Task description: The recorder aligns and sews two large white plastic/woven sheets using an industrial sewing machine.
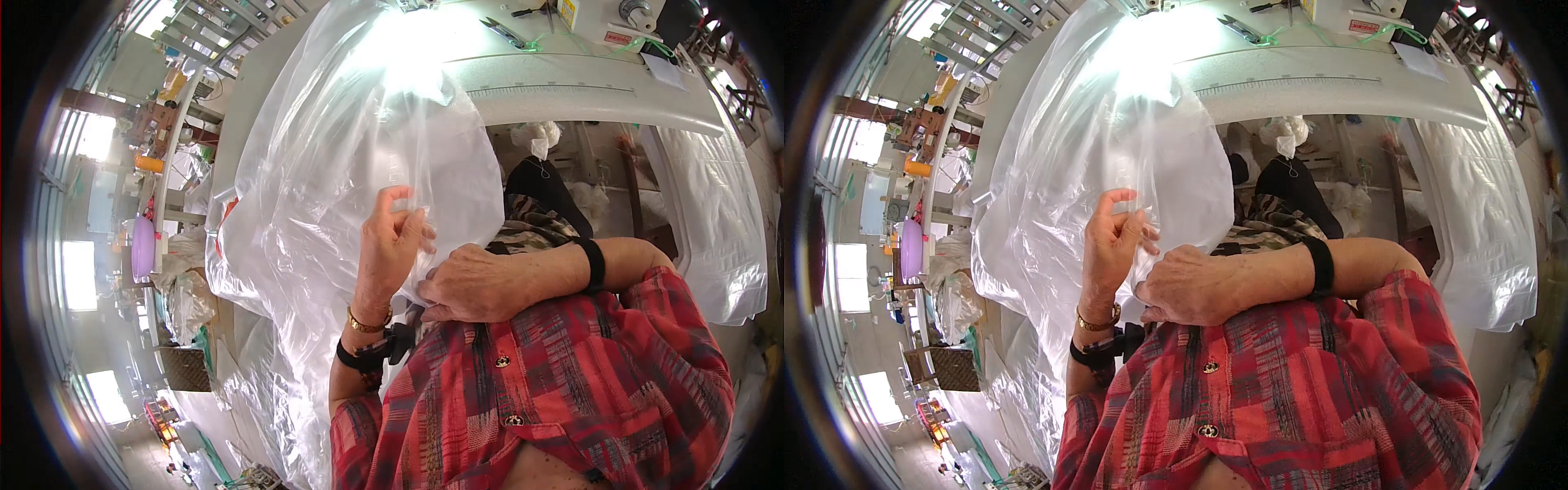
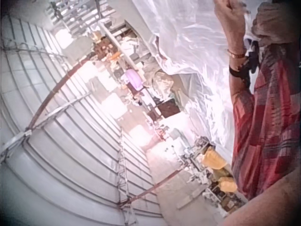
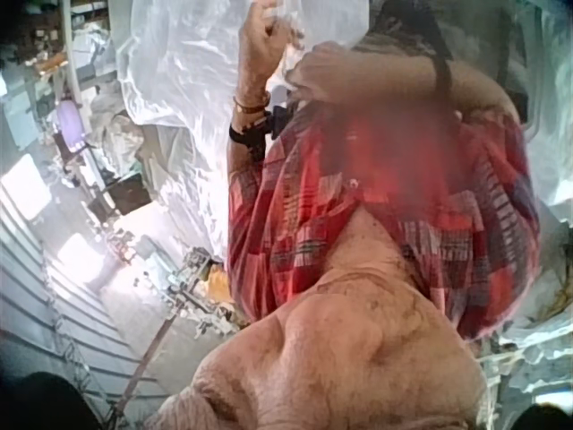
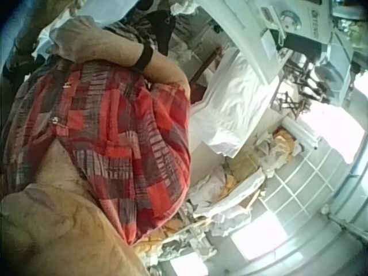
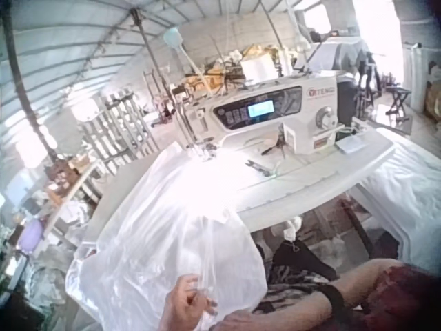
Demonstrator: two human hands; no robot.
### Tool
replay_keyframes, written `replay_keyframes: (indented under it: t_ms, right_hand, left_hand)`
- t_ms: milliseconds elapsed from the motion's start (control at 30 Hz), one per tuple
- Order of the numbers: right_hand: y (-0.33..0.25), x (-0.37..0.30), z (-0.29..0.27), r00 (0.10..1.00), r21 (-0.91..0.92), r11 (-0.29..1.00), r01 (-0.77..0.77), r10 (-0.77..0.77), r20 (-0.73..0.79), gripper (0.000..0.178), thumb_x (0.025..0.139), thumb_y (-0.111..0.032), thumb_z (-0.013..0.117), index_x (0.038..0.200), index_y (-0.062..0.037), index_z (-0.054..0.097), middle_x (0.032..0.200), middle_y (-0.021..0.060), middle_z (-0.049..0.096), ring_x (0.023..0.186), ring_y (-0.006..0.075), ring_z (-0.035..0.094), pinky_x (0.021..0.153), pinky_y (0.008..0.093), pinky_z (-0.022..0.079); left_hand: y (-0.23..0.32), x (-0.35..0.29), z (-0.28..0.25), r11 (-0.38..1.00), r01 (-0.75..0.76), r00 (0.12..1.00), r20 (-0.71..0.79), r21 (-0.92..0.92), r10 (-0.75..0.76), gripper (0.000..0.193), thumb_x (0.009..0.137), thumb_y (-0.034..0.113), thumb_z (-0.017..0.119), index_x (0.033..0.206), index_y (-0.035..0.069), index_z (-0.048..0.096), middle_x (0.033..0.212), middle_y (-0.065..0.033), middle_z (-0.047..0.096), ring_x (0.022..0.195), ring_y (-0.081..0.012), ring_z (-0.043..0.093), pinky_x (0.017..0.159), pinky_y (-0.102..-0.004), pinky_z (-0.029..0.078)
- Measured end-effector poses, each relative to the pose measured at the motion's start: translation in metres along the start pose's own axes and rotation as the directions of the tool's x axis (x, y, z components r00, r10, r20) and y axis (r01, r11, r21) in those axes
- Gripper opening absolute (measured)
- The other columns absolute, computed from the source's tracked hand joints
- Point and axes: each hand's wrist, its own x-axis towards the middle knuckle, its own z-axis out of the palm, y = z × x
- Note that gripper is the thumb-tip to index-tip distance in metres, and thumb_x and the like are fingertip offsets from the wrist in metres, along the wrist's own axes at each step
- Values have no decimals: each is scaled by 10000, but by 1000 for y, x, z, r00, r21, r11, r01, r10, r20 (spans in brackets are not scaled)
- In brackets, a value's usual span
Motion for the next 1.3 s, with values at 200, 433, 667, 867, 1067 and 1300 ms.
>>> replay_keyframes:
  t_ms: [200, 433, 667, 867, 1067, 1300]
  right_hand:
    - [-4, -16, -8, 994, -46, 994, 94, -97, -45, 325, 927, -315, 562, 862, 0, 609, 795, 173, 647, 723, 352, 640, 647, 448, 491]
    - [32, -46, -25, 592, 157, 970, -188, 239, -769, 285, 847, -251, 705, 937, -22, 561, 808, 99, 591, 689, 224, 628, 612, 335, 499]
    - [110, -70, 20, 353, 520, 763, -385, 642, -681, 423, 808, -350, 749, 1005, -21, 571, 896, 115, 632, 736, 201, 596, 671, 332, 490]
    - [99, -58, 17, 605, 491, 802, -340, 586, -539, 238, 845, -170, 575, 833, 68, 581, 614, 175, 514, 570, 183, 520, 578, 356, 441]
    - [63, -49, 18, 748, 624, 781, 24, 400, -529, 136, 870, -95, 590, 854, 37, 562, 670, 53, 508, 653, 72, 447, 582, 290, 428]
    - [31, -55, 4, 854, 353, 925, -142, 294, -428, 125, 867, -96, 600, 901, 15, 551, 756, 174, 609, 753, 308, 624, 686, 374, 477]
  left_hand:
    - [2, -4, 5, 994, 0, 998, -66, -113, -8, 142, 995, 118, 484, 995, -22, 511, 664, -94, 641, 583, -117, 628, 518, -233, 465]
    - [7, 2, 6, 971, -107, 987, -137, -213, 78, 127, 956, 107, 555, 943, -20, 563, 644, -30, 581, 549, -72, 520, 501, -218, 394]
    - [12, 3, 13, 914, 131, 991, 89, -383, -105, 142, 890, 66, 595, 988, -28, 636, 693, -10, 585, 587, -60, 504, 491, -222, 378]
    - [18, 6, 28, 952, -282, 952, -90, 115, 293, 100, 867, 12, 573, 941, -21, 632, 722, -47, 603, 578, -110, 532, 516, -257, 416]
    - [27, 5, 44, 792, -451, 876, 36, 411, 481, 103, 797, -39, 581, 896, -7, 590, 796, -155, 616, 641, -312, 587, 581, -335, 462]
    - [16, 0, 42, 892, -366, 923, -18, 264, 384, 53, 846, 4, 591, 897, -11, 591, 722, -123, 584, 604, -210, 574, 560, -311, 450]
